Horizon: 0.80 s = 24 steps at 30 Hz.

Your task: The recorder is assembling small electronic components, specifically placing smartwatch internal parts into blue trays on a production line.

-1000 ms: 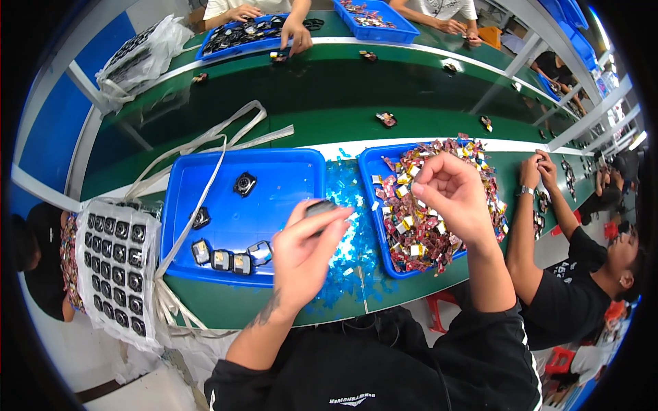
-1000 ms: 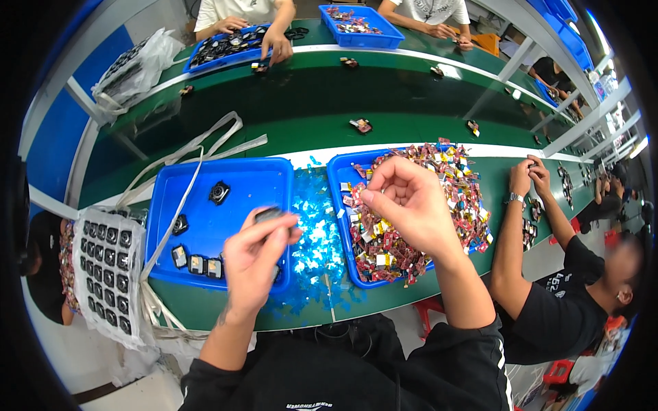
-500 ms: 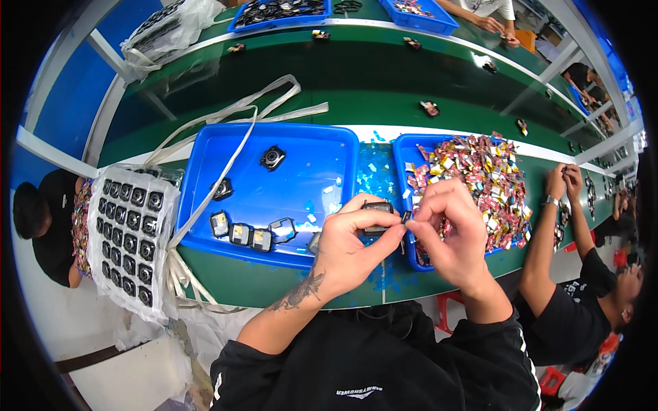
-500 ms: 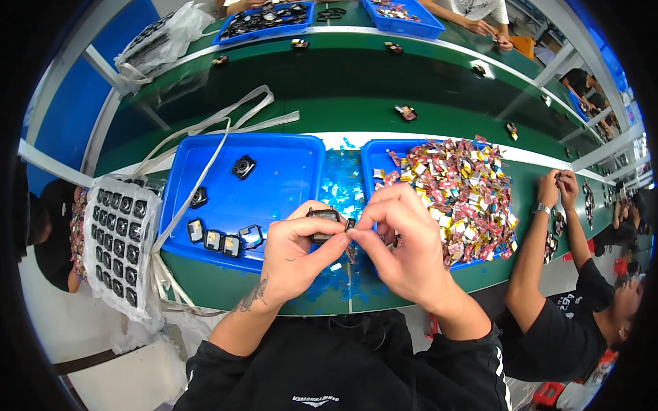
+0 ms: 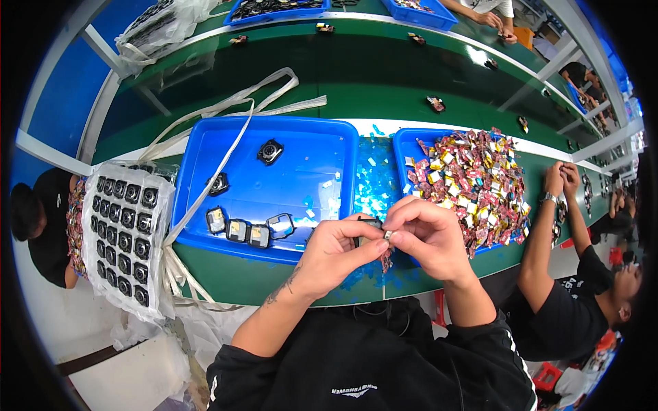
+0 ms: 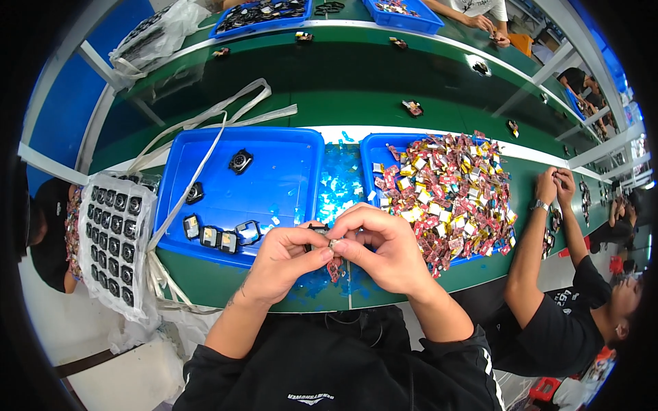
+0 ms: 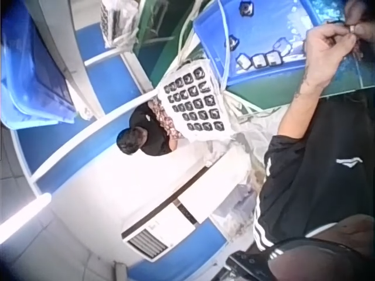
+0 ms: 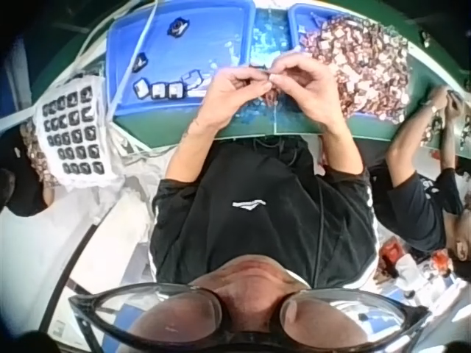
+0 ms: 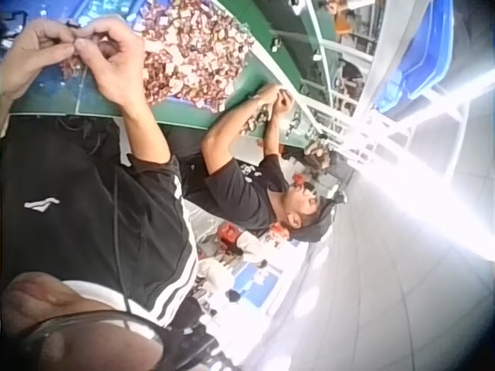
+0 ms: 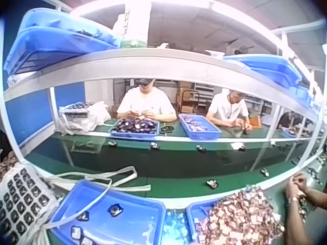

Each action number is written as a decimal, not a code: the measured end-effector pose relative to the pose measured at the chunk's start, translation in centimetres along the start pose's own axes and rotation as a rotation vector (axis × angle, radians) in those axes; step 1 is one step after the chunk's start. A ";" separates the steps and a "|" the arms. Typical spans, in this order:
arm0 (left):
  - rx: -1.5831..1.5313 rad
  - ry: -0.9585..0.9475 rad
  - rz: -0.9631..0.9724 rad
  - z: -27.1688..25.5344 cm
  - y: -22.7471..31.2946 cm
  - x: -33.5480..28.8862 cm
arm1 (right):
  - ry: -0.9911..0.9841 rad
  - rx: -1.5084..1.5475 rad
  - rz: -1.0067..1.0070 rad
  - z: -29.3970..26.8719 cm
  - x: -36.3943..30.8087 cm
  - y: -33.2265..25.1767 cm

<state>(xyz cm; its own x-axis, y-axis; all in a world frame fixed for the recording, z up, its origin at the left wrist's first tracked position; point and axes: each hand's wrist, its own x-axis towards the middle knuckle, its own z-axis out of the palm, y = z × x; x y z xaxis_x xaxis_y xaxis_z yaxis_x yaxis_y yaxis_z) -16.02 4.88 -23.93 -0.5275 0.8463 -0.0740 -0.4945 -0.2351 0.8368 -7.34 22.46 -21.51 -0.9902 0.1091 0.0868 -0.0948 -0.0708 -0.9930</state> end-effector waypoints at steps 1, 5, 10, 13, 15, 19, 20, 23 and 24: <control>-0.002 0.001 0.001 0.0 0.0 0.0 | -0.003 0.152 0.034 0.1 -0.1 0.2; 0.016 -0.016 -0.006 0.0 0.0 -0.4 | -0.027 0.231 0.117 0.1 -0.3 0.0; 0.020 -0.083 -0.005 -0.3 -0.2 -0.5 | 0.058 0.267 -0.072 -0.3 -0.8 0.8; -0.112 0.165 0.053 0.1 -0.2 -0.8 | 0.186 0.126 -0.147 -0.6 -1.5 -0.1; -0.100 0.196 0.145 -0.3 -0.8 -0.8 | 0.271 -0.097 -0.008 -0.4 -1.6 -0.8; -0.083 0.260 0.140 -0.3 -1.1 -0.9 | 0.113 -0.122 0.195 -0.1 -1.5 -0.9; -0.085 0.257 0.140 -0.4 -1.3 -1.1 | 0.086 -0.123 0.193 0.0 -1.7 -0.9; -0.055 0.384 0.239 -0.5 -1.2 -1.1 | 0.057 -0.249 0.054 0.8 -1.8 -0.4; 0.006 0.381 0.287 -0.6 -1.0 -1.2 | 0.056 -0.328 -0.009 1.1 -1.7 -0.6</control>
<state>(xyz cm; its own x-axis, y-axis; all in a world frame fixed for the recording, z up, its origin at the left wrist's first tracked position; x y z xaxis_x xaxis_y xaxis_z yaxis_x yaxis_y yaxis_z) -15.28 3.80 -25.04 -0.8587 0.5115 -0.0318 -0.2879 -0.4302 0.8556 -5.71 21.24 -21.01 -0.9815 0.1633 0.1001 -0.0565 0.2522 -0.9660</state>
